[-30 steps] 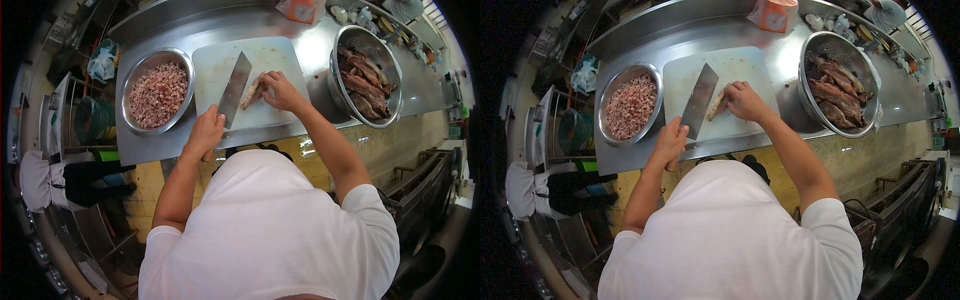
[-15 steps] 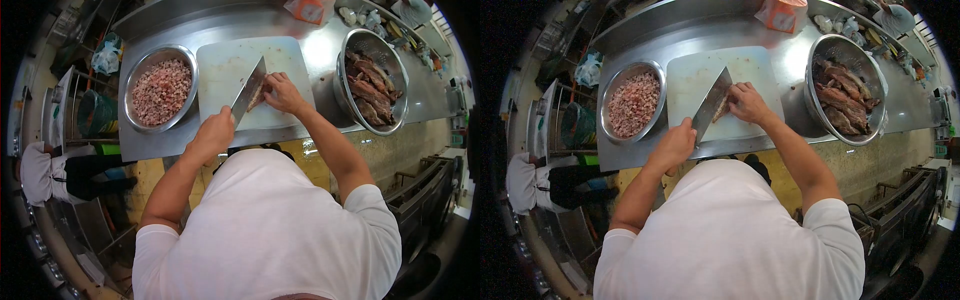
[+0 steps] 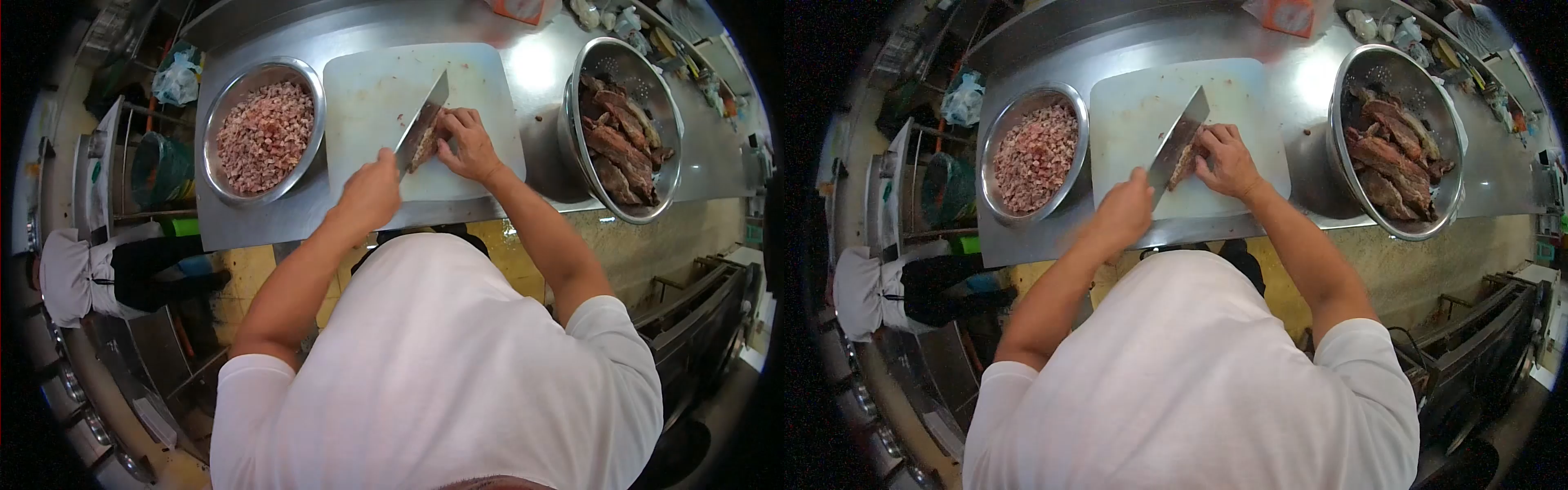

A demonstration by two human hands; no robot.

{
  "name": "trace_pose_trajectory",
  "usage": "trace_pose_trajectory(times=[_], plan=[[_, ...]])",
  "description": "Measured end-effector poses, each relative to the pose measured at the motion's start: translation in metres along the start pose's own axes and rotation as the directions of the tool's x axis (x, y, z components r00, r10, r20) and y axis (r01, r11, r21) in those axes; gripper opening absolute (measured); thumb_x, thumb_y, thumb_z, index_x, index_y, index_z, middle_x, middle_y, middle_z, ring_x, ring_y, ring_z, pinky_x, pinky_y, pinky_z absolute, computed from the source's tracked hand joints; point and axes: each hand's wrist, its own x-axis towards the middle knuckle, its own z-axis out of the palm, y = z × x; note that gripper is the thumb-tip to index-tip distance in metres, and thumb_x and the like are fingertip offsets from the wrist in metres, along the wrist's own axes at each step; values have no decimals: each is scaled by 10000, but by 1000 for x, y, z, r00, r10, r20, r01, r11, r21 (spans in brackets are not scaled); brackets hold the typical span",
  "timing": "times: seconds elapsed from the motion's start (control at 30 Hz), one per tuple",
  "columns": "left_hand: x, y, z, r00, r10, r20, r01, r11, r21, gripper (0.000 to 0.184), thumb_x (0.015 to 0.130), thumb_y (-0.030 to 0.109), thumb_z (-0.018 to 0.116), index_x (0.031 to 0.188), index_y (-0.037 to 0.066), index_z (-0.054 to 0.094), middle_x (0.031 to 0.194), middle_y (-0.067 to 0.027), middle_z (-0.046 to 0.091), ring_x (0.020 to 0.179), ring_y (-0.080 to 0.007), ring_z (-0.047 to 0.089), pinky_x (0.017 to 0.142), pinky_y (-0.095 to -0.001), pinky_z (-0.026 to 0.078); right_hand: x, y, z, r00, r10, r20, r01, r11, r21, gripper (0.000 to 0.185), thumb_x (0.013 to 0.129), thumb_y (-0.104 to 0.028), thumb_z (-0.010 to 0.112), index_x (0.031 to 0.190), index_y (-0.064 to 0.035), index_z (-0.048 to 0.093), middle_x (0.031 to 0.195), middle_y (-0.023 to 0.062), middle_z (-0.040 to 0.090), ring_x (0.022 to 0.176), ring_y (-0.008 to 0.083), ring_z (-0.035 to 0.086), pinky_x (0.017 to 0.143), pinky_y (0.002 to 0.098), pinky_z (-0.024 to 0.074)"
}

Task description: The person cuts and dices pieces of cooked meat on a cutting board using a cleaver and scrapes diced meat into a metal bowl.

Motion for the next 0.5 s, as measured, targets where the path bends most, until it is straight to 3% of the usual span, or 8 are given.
trace_pose_trajectory(times=[0.13, 0.23, 0.33, 0.4, 0.5], plan=[[12, -6, -4, 1000, 4, -28, -6, 999, -51, 246, 1049, 167, 525, 1087, -74, 492, 925, -367, 673, 918, -552, 659, 834, -600, 496, -1, 2, -3, 998, 2, 55, -2, 1000, 5, 414, 788, -151, 700, 1180, -37, 631, 1177, 178, 619, 1128, 406, 542, 1004, 486, 478], [-3, -3, -12, 999, 16, 37, -14, 999, -46, 238, 1047, 163, 529, 1095, -68, 490, 936, -371, 670, 924, -549, 659, 845, -607, 492, 1, 2, -1, 998, 9, 55, -8, 1000, -14, 442, 791, -146, 701, 1211, -34, 625, 1202, 179, 614, 1138, 403, 534, 1010, 481, 469], [-23, -4, -10, 990, -81, 116, 75, 995, 59, 230, 1045, 165, 535, 1089, -57, 494, 949, -349, 681, 927, -543, 661, 841, -610, 490, 2, 7, -2, 998, -10, 68, 11, 1000, -22, 492, 794, -145, 707, 1262, -23, 614, 1224, 182, 604, 1150, 401, 523, 1014, 481, 461], [-13, -7, 2, 998, -60, 24, 61, 998, -33, 215, 1045, 160, 530, 1105, -44, 500, 958, -342, 687, 941, -542, 661, 844, -613, 491, -1, 5, -4, 997, -23, 75, 24, 1000, -6, 502, 796, -150, 709, 1270, -15, 610, 1225, 187, 602, 1150, 401, 521, 1016, 483, 460], [15, 1, 5, 1000, 0, -23, -1, 1000, -22, 226, 1046, 165, 525, 1144, -37, 493, 960, -343, 688, 955, -547, 659, 854, -615, 492, 1, 7, -13, 990, -66, 122, 65, 998, 19, 510, 798, -156, 707, 1274, -4, 606, 1223, 193, 599, 1146, 405, 519, 1020, 481, 456]])
